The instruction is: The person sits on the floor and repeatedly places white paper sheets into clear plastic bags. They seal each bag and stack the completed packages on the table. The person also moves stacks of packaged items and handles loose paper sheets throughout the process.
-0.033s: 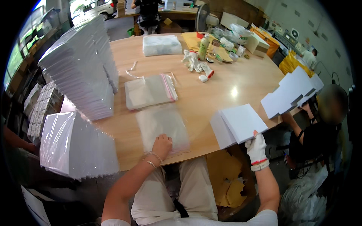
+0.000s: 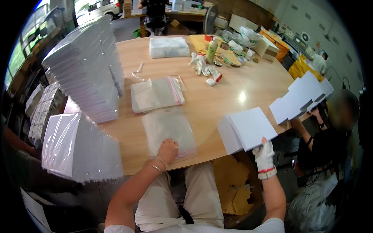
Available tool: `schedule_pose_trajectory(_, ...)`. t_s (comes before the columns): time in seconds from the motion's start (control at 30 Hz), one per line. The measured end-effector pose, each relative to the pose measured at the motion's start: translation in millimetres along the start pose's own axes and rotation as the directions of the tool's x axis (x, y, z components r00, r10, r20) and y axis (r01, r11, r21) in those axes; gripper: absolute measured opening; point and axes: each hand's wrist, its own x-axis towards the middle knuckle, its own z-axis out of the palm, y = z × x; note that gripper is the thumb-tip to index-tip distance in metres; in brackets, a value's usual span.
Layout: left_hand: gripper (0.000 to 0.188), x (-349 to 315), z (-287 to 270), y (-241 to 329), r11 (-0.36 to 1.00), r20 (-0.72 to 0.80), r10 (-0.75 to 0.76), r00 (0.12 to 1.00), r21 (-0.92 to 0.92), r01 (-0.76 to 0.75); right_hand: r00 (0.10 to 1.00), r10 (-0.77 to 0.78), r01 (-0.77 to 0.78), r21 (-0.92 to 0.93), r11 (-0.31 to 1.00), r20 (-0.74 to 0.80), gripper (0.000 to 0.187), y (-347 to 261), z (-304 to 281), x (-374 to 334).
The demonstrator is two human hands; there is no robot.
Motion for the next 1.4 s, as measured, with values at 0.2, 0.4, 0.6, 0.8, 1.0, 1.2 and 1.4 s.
schedule_pose_trajectory(0.2,0.007,-1.4,1.0,-30.3,0.979,-0.121,0.035,0.992,-0.193,-0.058,0.941,-0.201,0.279,-0.288,0.916,0.272,0.041,22.4,44.4,-86.5)
schedule_pose_trajectory(0.4,0.01,-2.7,29.6,-38.7,0.974,-0.261,0.098,0.96,-0.175,-0.146,0.808,0.327,-0.217,-0.268,0.939,0.491,0.033,104.9,79.2,-102.4)
schedule_pose_trajectory(0.6,0.01,-5.3,4.1,-26.7,0.89,-0.278,-0.229,0.933,-0.448,0.085,0.782,0.466,-0.419,-0.205,0.885,0.414,0.026,118.7,73.1,-88.7)
schedule_pose_trajectory(0.8,0.019,-12.6,20.6,-37.1,0.963,-0.419,-0.054,0.907,-0.263,-0.064,0.808,0.534,-0.503,-0.18,0.845,0.249,0.019,122.8,91.0,-66.0)
schedule_pose_trajectory(1.0,0.032,-21.4,-35.0,-24.7,0.88,-0.323,-0.456,0.829,-0.299,0.368,0.787,0.589,-0.601,0.013,0.799,0.185,0.025,120.3,90.0,-56.2)
schedule_pose_trajectory(1.2,0.055,-14.9,-43.2,-24.4,0.413,0.289,-0.495,0.819,-0.751,0.515,0.755,0.527,-0.621,0.168,0.766,0.389,0.037,137.5,69.1,-50.8)
schedule_pose_trajectory(1.4,0.059,-13.9,-25.8,-29.4,0.478,0.309,-0.514,0.8,-0.671,0.567,0.73,0.525,-0.589,0.014,0.808,0.438,0.041,105.2,78.5,-77.8)
